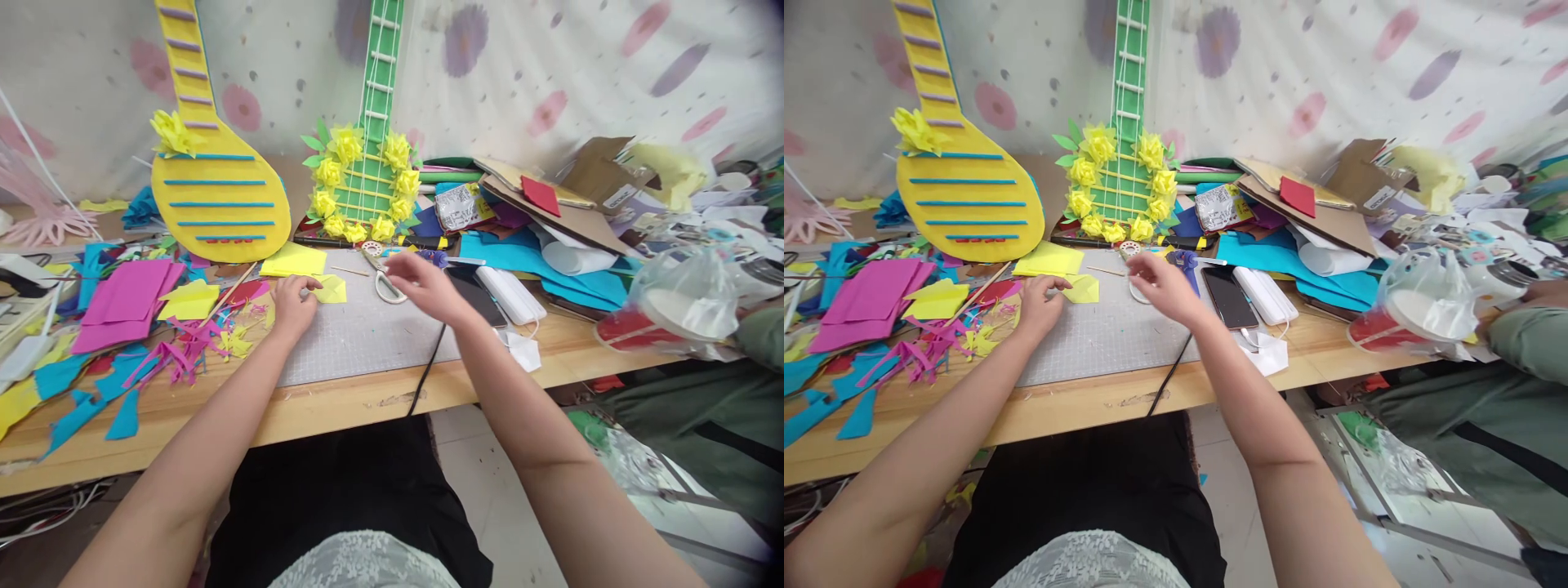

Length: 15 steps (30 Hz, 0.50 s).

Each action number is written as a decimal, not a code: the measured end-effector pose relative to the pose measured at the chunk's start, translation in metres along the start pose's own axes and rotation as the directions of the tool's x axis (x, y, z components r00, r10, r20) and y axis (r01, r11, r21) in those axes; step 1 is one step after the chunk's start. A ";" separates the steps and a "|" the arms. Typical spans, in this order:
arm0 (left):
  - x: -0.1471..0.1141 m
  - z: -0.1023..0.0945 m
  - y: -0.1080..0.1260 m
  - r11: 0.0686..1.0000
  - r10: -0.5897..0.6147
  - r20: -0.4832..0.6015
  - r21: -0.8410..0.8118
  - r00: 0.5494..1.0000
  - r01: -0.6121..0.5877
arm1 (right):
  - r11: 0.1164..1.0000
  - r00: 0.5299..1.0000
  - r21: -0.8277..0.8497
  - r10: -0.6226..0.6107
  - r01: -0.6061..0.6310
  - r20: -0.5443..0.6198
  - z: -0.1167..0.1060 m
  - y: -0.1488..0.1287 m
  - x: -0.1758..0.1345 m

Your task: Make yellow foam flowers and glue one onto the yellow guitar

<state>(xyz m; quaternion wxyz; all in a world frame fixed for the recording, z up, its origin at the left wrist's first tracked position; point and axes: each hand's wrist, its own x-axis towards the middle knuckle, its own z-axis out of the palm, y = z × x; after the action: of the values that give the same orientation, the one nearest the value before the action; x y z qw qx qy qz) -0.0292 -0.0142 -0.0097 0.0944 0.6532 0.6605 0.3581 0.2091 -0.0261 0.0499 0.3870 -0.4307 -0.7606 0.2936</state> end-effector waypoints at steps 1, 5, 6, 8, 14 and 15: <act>0.000 0.000 -0.001 1.000 -0.001 -0.024 -0.003 1.000 0.001 | 1.000 0.997 0.004 0.019 -0.019 -0.072 -0.019 0.001 -0.012; 0.003 0.002 -0.002 1.000 -0.005 -0.078 -0.001 0.997 0.005 | 0.978 0.714 -0.057 0.106 -0.201 -0.692 -0.087 0.036 -0.075; 0.003 0.003 -0.002 1.000 0.000 -0.087 0.003 0.996 0.001 | 0.960 0.517 -0.108 0.042 -0.257 -0.855 -0.101 0.050 -0.092; 0.003 0.004 -0.001 1.000 0.014 -0.110 0.014 0.994 -0.013 | 0.904 0.140 -0.105 -0.050 -0.415 -0.989 -0.125 0.080 -0.126; 0.002 0.004 0.002 0.998 0.042 -0.132 0.041 0.990 -0.037 | 0.543 -0.290 0.334 0.168 -0.770 -0.942 -0.191 0.163 -0.188; 0.002 0.003 0.002 0.998 0.042 -0.131 0.048 0.990 -0.036 | 0.552 -0.199 0.281 0.204 -0.785 -0.958 -0.200 0.175 -0.190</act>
<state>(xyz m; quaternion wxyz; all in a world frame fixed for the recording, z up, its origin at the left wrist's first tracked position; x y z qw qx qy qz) -0.0255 -0.0114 -0.0101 0.0288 0.6427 0.6604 0.3872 0.5147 -0.0915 -0.0445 0.5066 -0.8504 -0.0835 -0.1146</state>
